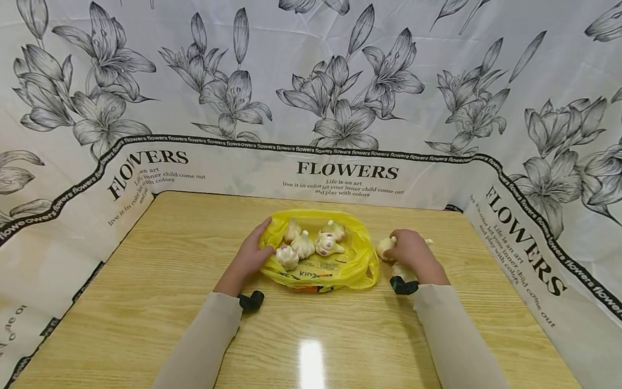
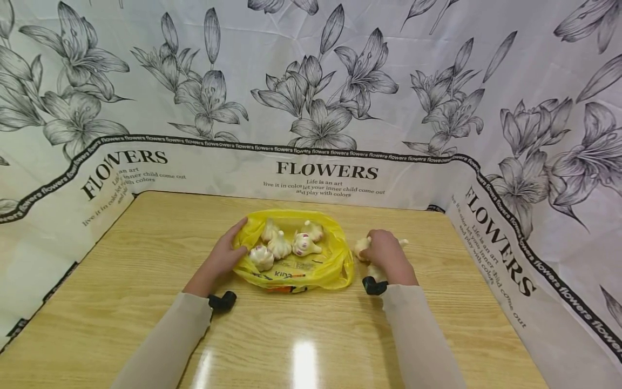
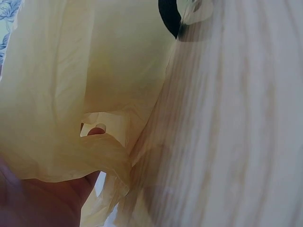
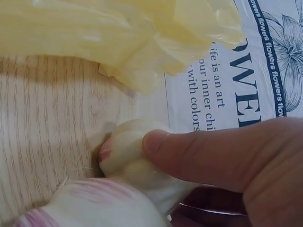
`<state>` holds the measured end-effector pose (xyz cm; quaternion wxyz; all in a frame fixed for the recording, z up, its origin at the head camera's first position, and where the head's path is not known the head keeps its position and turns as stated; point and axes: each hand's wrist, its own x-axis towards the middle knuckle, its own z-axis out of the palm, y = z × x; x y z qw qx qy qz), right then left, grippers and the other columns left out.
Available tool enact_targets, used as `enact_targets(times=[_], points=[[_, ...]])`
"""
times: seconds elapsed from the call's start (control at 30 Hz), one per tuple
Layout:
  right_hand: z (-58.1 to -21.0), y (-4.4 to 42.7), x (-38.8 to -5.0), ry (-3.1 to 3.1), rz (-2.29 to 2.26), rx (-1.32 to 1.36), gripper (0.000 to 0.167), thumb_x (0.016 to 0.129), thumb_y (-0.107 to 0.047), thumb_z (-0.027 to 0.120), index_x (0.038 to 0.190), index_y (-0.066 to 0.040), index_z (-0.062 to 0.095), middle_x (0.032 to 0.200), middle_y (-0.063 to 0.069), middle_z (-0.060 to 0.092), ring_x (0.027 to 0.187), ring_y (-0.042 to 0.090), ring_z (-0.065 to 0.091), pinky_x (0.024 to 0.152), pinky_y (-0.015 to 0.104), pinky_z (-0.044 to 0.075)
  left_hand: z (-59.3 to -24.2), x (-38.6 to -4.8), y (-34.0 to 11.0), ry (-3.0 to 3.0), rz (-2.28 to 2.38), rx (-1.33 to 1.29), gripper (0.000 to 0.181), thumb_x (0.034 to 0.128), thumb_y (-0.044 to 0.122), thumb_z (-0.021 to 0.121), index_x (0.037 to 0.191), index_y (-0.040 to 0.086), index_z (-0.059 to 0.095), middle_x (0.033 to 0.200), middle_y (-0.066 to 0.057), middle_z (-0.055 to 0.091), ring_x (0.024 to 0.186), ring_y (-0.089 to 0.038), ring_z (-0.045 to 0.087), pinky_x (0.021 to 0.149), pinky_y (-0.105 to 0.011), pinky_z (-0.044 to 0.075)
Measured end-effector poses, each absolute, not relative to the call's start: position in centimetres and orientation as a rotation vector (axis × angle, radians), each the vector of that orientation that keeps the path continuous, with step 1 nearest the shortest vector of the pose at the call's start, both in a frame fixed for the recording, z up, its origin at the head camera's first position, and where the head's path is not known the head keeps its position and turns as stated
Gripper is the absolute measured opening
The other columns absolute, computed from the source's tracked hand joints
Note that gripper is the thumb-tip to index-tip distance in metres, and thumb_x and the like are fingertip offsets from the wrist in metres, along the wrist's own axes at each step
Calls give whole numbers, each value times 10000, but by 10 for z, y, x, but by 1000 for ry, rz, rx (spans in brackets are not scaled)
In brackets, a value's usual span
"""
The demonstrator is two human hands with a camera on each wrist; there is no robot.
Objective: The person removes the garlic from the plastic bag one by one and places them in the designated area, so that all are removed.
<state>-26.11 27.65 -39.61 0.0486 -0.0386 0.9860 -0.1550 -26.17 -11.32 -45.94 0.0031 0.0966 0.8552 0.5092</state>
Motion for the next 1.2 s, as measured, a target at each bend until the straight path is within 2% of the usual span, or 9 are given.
enact_targets(times=[0.37,0.5,1.2], points=[[-388,275,-258,2990,-455,-87,557,843,-247,683,1288,64,558,1256,278,593,1097,415,558,951,554,445,-459,-261,-113,2676,1606,309,794,852,106,566,1556,242,224,1606,-66,244,1487,-284,208,1200,-487,185],[-382,272,-255,3028,-435,-116,562,864,-259,674,1307,62,547,1284,287,576,1143,440,542,990,571,421,-460,-261,-113,2683,1606,320,795,848,105,565,1556,232,225,1605,-71,247,1486,-285,211,1199,-485,188],[-358,236,-241,3130,-505,-289,523,896,-250,656,1331,21,554,1335,266,551,1220,462,501,999,592,418,-460,-262,-112,2682,1639,347,774,851,83,531,1555,203,232,1604,-77,248,1488,-279,204,1203,-477,180]])
